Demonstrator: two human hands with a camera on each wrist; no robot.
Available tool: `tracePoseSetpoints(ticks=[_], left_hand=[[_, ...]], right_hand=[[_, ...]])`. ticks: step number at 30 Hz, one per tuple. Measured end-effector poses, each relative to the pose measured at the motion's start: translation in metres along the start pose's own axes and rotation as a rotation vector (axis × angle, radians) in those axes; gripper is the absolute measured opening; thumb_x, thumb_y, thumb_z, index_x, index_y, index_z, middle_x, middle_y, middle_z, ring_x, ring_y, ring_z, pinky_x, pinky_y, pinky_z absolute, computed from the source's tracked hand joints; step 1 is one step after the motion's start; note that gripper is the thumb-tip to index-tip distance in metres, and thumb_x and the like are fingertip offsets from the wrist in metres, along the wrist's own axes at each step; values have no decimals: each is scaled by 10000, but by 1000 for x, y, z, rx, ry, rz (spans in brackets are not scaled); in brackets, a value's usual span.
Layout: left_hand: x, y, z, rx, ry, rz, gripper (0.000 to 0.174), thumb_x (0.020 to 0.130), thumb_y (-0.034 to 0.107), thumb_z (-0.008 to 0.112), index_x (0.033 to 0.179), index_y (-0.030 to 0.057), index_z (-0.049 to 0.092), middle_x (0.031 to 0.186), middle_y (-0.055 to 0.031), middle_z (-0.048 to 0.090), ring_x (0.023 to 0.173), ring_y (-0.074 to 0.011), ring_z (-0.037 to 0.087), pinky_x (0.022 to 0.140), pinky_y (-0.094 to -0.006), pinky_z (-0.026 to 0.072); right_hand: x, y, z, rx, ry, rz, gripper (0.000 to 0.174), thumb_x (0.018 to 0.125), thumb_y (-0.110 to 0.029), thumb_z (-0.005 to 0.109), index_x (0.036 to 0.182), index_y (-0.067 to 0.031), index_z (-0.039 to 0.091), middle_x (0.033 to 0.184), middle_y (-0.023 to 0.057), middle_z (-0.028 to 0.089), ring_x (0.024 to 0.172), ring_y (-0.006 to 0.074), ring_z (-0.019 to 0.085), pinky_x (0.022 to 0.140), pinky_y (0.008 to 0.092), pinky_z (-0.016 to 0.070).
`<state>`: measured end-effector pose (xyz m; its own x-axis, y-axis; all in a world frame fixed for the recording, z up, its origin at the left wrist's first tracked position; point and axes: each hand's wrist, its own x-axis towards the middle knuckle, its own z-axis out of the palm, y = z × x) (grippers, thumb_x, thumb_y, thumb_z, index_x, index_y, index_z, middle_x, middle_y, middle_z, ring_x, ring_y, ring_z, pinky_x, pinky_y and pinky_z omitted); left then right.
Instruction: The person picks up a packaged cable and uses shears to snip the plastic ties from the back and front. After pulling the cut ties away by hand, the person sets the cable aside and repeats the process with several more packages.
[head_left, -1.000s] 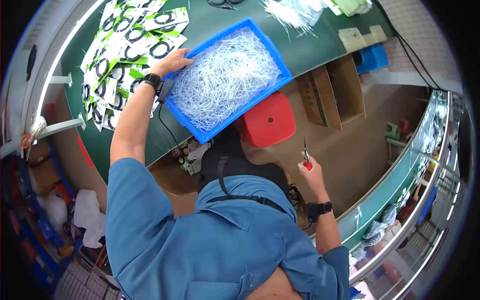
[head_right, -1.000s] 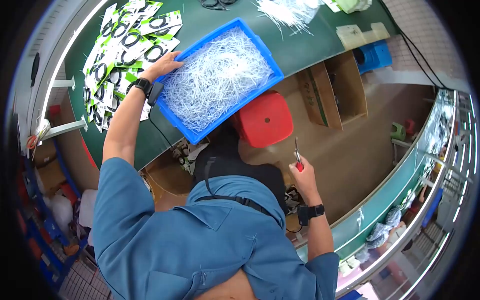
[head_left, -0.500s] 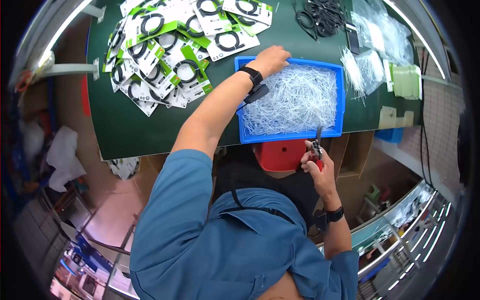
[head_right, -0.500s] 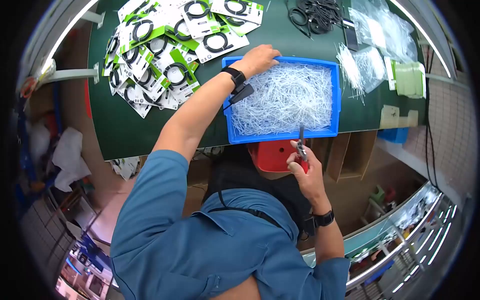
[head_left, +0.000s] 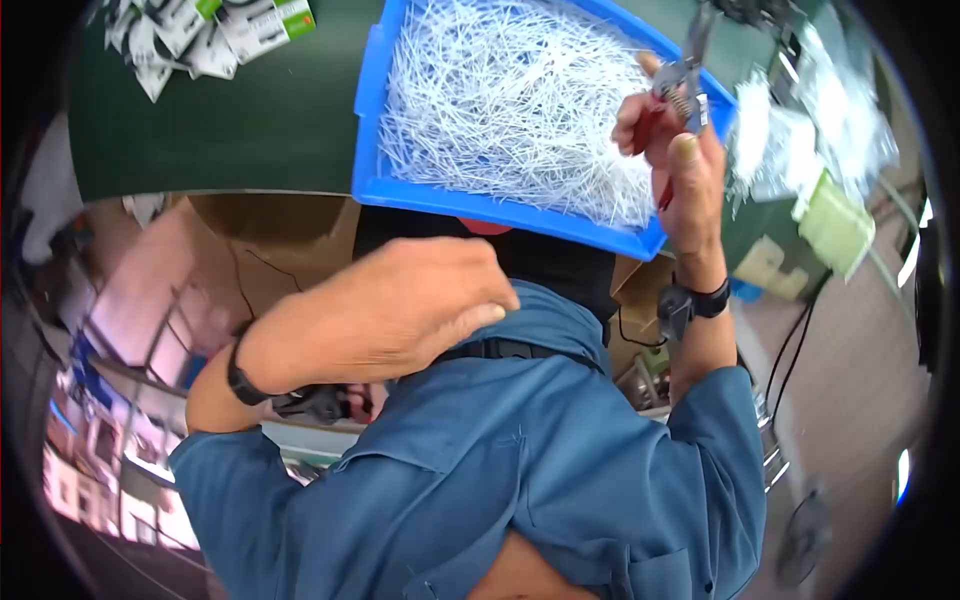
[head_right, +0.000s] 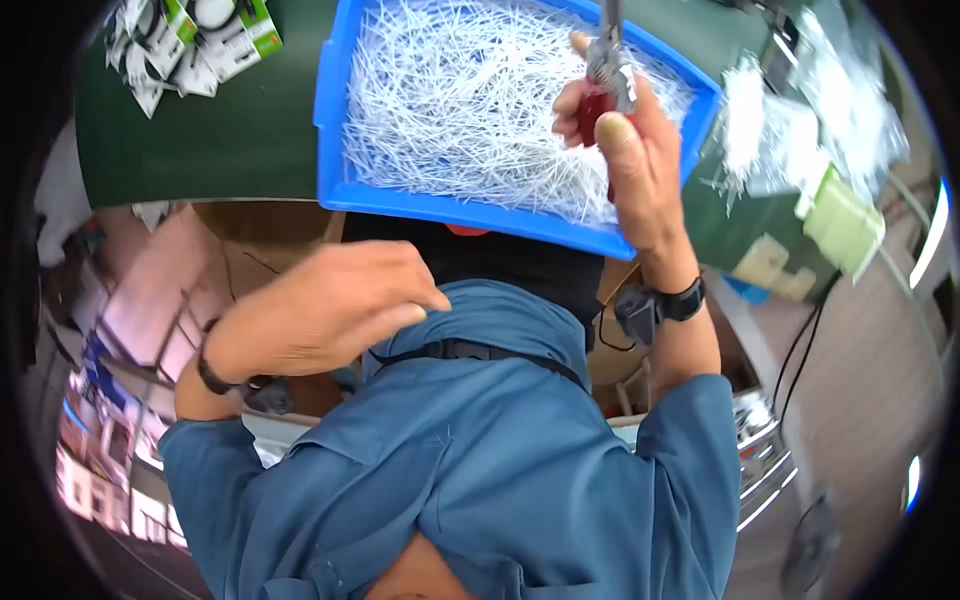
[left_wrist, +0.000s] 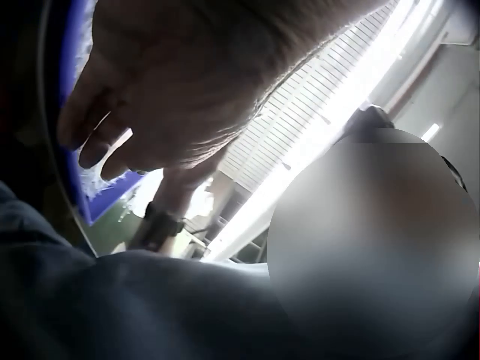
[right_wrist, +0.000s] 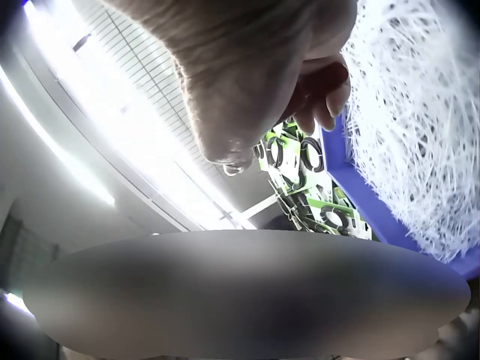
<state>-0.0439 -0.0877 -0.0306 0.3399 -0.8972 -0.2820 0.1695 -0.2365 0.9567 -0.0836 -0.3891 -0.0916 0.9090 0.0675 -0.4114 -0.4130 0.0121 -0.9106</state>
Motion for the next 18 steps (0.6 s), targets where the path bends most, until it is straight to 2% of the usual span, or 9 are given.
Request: tracePoseSetpoints(ticks=[2, 4, 5, 6, 7, 9, 13, 15, 18], left_hand=[[20, -50, 56, 8, -10, -133, 216, 1016, 149, 587, 1137, -13, 664, 1062, -191, 660, 956, -369, 640, 892, -409, 523], [49, -106, 109, -49, -4, -297, 274, 1047, 210, 547, 1165, -19, 640, 1079, -194, 660, 1020, -374, 626, 931, -430, 506], [64, -138, 136, -76, 29, -373, 301, 1055, 249, 536, 1172, -12, 631, 1065, -184, 665, 1043, -369, 618, 938, -448, 495], [56, -224, 180, -74, 32, -371, 301, 1055, 249, 536, 1172, -12, 631, 1065, -184, 665, 1043, -369, 618, 938, -448, 495], [72, -294, 241, 714, -320, -123, 382, 1046, 295, 566, 1280, -3, 617, 1255, -180, 667, 1219, -319, 602, 1017, -403, 476], [83, -308, 214, 719, -269, -110, 383, 1045, 295, 567, 1281, -3, 617, 1257, -180, 667, 1220, -317, 601, 1018, -402, 475], [64, -338, 201, 590, -155, -138, 387, 1044, 296, 569, 1288, -1, 615, 1266, -178, 665, 1226, -311, 599, 1023, -399, 473], [69, -359, 171, 562, -84, -123, 389, 1043, 296, 571, 1291, 0, 614, 1270, -177, 664, 1229, -308, 598, 1026, -397, 472], [78, -390, 126, 518, 20, -92, 392, 1042, 297, 573, 1297, 1, 612, 1276, -176, 662, 1233, -303, 597, 1030, -394, 470]], right_hand=[[31, 22, -31, -60, -65, -141, 906, 1002, -592, 572, 1547, 95, 346, 1098, 97, 642, 922, 144, 605, 814, 304, 496], [40, 24, -56, -170, -51, -148, 940, 987, -616, 585, 1547, 100, 343, 1116, 107, 645, 940, 159, 617, 829, 317, 501], [36, 25, -69, -100, -25, -166, 854, 1000, -550, 606, 1531, 83, 387, 1110, 110, 660, 937, 161, 628, 825, 303, 508], [34, 23, -83, -36, 3, -195, 769, 1014, -483, 627, 1514, 67, 431, 1105, 114, 675, 934, 163, 639, 821, 289, 515], [31, 18, -96, -45, 1, -217, 769, 1014, -483, 627, 1514, 67, 431, 1105, 114, 675, 934, 163, 639, 821, 289, 515], [21, 10, -115, -117, 156, -320, 709, 1045, -420, 592, 1509, 85, 414, 1064, 108, 660, 893, 156, 623, 781, 289, 504], [14, 25, -123, -69, 295, -329, 649, 1034, -292, 617, 1505, 97, 398, 1009, 92, 630, 832, 148, 591, 735, 287, 486], [16, 36, -115, -306, 514, -187, 624, 978, -142, 630, 1506, 94, 396, 980, 80, 592, 806, 147, 562, 729, 304, 480], [24, 50, -111, -296, 478, -268, 636, 965, -130, 633, 1506, 97, 389, 997, 76, 579, 848, 153, 550, 748, 305, 461]])
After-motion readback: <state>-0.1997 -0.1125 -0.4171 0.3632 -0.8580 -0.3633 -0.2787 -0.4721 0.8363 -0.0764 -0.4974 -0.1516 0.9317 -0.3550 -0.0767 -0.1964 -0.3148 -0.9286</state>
